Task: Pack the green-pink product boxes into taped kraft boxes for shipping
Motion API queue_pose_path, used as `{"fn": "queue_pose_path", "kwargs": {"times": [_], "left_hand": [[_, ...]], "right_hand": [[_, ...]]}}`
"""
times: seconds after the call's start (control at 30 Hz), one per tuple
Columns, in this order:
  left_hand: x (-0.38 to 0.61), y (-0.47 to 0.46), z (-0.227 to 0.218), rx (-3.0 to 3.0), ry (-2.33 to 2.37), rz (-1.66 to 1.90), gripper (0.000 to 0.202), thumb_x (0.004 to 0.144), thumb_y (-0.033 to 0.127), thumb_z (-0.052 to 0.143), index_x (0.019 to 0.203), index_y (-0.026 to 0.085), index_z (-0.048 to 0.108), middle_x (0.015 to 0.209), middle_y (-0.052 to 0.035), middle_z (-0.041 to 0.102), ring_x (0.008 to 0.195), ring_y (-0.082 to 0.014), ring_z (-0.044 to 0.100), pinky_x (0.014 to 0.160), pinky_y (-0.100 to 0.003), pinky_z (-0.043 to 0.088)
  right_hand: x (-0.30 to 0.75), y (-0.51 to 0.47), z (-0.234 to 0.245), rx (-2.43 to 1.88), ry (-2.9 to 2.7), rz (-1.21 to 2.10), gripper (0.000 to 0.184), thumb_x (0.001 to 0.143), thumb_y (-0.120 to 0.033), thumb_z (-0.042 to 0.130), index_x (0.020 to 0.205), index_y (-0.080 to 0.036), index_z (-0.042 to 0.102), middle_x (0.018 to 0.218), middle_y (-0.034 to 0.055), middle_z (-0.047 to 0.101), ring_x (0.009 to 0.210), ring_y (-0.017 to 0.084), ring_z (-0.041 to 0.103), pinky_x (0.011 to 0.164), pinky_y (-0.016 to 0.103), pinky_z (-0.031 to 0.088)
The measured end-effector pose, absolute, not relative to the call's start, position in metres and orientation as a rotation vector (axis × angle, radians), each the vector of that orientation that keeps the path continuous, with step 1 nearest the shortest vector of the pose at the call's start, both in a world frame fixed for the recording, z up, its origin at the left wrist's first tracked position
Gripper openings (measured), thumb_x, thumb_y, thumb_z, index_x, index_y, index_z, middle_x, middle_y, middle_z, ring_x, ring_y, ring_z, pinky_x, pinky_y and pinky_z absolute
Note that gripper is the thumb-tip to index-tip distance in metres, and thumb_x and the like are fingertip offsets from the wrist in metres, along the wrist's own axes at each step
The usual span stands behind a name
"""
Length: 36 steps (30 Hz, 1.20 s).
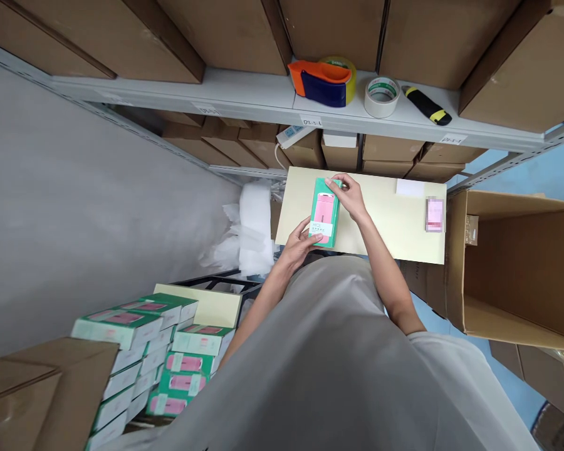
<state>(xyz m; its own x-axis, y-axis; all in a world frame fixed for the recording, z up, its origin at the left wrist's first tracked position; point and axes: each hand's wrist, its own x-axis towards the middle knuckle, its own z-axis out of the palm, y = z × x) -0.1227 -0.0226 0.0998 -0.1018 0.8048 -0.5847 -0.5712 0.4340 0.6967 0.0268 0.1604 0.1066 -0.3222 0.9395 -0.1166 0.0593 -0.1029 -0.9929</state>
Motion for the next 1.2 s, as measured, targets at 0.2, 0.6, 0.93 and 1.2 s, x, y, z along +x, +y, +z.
{"fn": "queue_pose_path", "kwargs": {"times": [0.2, 0.6, 0.93, 1.2], "left_hand": [[-0.14, -0.03, 0.094, 0.102, 1.038, 1.175, 0.067, 0.077, 0.027, 0.099, 0.14, 0.021, 0.075, 0.118, -0.008, 0.086, 0.101, -0.0258, 0.083, 0.094, -0.038, 0.07], [-0.146, -0.031, 0.078, 0.117, 1.097, 1.179, 0.068, 0.083, 0.023, 0.1, 0.145, 0.023, 0.072, 0.122, -0.0096, 0.086, 0.104, -0.0234, 0.084, 0.104, -0.039, 0.067], [-0.142, -0.034, 0.069, 0.186, 1.134, 1.229, 0.087, 0.074, 0.028, 0.106, 0.152, 0.022, 0.069, 0.122, -0.0088, 0.087, 0.101, -0.021, 0.083, 0.099, -0.034, 0.066], [-0.157, -0.051, 0.056, -0.033, 0.839, 1.178, 0.063, 0.087, 0.032, 0.093, 0.144, 0.016, 0.072, 0.133, -0.0145, 0.085, 0.123, -0.0309, 0.082, 0.11, -0.042, 0.065]], "right_hand": [[0.037, 0.162, 0.107, -1.017, -1.465, 1.767, 0.077, 0.084, -0.101, 0.069, 0.125, -0.037, 0.067, 0.125, 0.005, 0.078, 0.108, 0.025, 0.075, 0.089, 0.042, 0.066], [0.012, 0.162, 0.084, -1.207, -1.27, 1.653, 0.064, 0.072, -0.079, 0.093, 0.108, -0.03, 0.071, 0.102, -0.0003, 0.074, 0.082, 0.018, 0.069, 0.068, 0.031, 0.06], [0.008, 0.163, 0.096, -1.124, -1.422, 1.591, 0.07, 0.075, -0.087, 0.089, 0.106, -0.027, 0.073, 0.112, 0.0029, 0.075, 0.086, 0.018, 0.068, 0.073, 0.031, 0.061], [0.019, 0.161, 0.107, -0.902, -1.374, 1.835, 0.068, 0.082, -0.092, 0.081, 0.116, -0.034, 0.072, 0.124, 0.0033, 0.076, 0.112, 0.025, 0.072, 0.093, 0.039, 0.065]]}}
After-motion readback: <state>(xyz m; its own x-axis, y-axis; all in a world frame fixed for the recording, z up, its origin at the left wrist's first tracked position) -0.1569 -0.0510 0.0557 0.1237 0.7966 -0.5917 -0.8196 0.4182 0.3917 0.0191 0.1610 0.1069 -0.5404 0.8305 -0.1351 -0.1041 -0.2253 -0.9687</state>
